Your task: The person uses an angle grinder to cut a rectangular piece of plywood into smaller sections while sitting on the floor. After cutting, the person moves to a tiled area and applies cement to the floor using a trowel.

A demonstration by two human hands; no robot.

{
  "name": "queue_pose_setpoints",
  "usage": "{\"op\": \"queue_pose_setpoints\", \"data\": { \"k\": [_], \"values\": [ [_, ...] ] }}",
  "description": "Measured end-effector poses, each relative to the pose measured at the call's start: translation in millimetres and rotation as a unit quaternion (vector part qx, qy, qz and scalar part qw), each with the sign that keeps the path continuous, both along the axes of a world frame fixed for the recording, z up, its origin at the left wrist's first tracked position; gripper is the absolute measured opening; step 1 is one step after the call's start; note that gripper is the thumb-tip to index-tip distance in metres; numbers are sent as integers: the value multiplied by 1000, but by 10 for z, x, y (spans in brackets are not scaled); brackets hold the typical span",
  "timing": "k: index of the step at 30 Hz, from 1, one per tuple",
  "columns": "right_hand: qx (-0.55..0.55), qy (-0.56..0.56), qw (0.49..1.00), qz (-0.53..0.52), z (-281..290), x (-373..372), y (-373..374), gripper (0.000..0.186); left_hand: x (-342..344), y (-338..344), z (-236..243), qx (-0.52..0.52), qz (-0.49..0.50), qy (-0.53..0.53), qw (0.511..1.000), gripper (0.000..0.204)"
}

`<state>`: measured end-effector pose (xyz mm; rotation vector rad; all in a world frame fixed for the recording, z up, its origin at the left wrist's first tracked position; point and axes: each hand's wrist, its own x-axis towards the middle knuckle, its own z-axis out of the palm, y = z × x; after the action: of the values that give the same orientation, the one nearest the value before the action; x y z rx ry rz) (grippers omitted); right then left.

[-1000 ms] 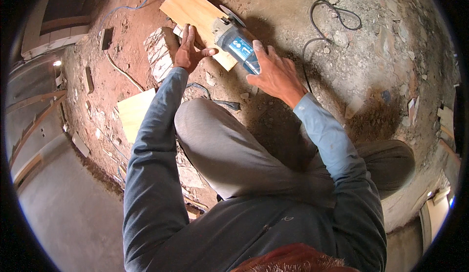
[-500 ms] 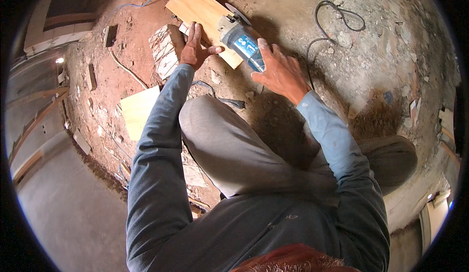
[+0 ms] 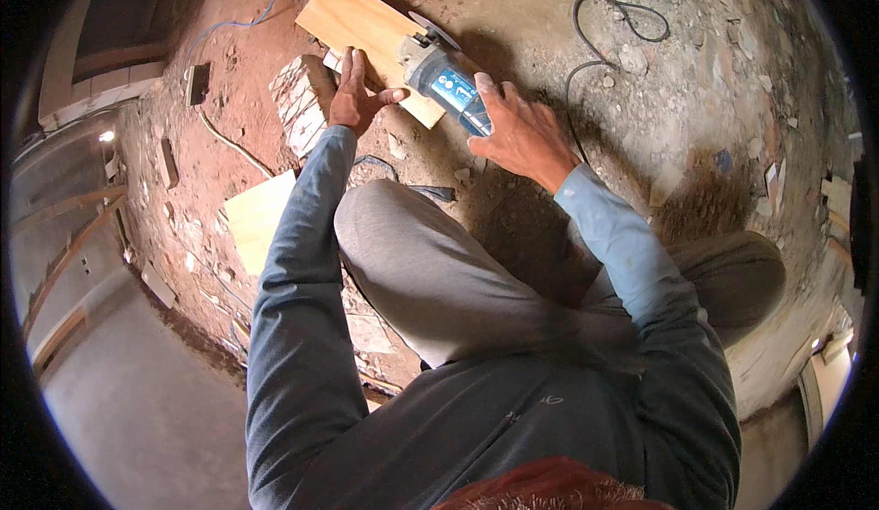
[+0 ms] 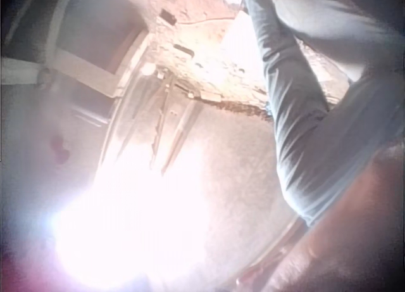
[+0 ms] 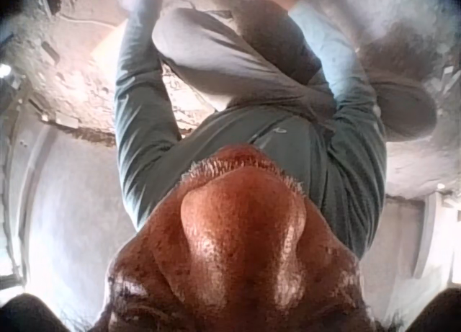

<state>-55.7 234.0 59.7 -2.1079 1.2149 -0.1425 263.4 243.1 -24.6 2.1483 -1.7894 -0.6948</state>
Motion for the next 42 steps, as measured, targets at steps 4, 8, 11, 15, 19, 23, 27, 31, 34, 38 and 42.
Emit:
{"op": "queue_pose_setpoints", "data": {
  "k": [4,8,11,15,19,23,27,31,34,38,42],
  "values": [
    [0,8,1000,2,-7,-12,17,86,58,12,-60,-5,-4,-23,1000,141],
    [-27,7,1000,-7,-15,-23,50,84,23,0,-56,1,-6,-24,1000,141],
    [-29,6,1000,-9,-19,-36,69,84,33,3,-54,-1,-1,-7,1000,140],
    [68,36,997,7,68,-73,12,93,64,3,-115,-19,-4,1,1000,140],
    [65,33,997,11,115,-96,16,90,114,28,-180,-38,-18,-21,999,139],
    [32,32,999,6,65,-135,64,89,79,22,-179,-44,-15,-10,999,137],
    [22,32,999,4,24,-147,88,90,94,23,-184,-45,-14,-1,999,137],
    [33,37,999,3,54,-160,86,90,80,23,-169,-43,-11,-7,999,138],
    [22,27,999,5,51,-176,103,88,86,15,-185,-37,-4,1,999,138],
    [-20,29,999,1,49,-198,162,87,60,14,-158,-25,-3,-2,1000,138],
    [4,6,1000,10,100,-214,135,84,136,27,-253,-45,-1,5,999,138]
  ]
}}
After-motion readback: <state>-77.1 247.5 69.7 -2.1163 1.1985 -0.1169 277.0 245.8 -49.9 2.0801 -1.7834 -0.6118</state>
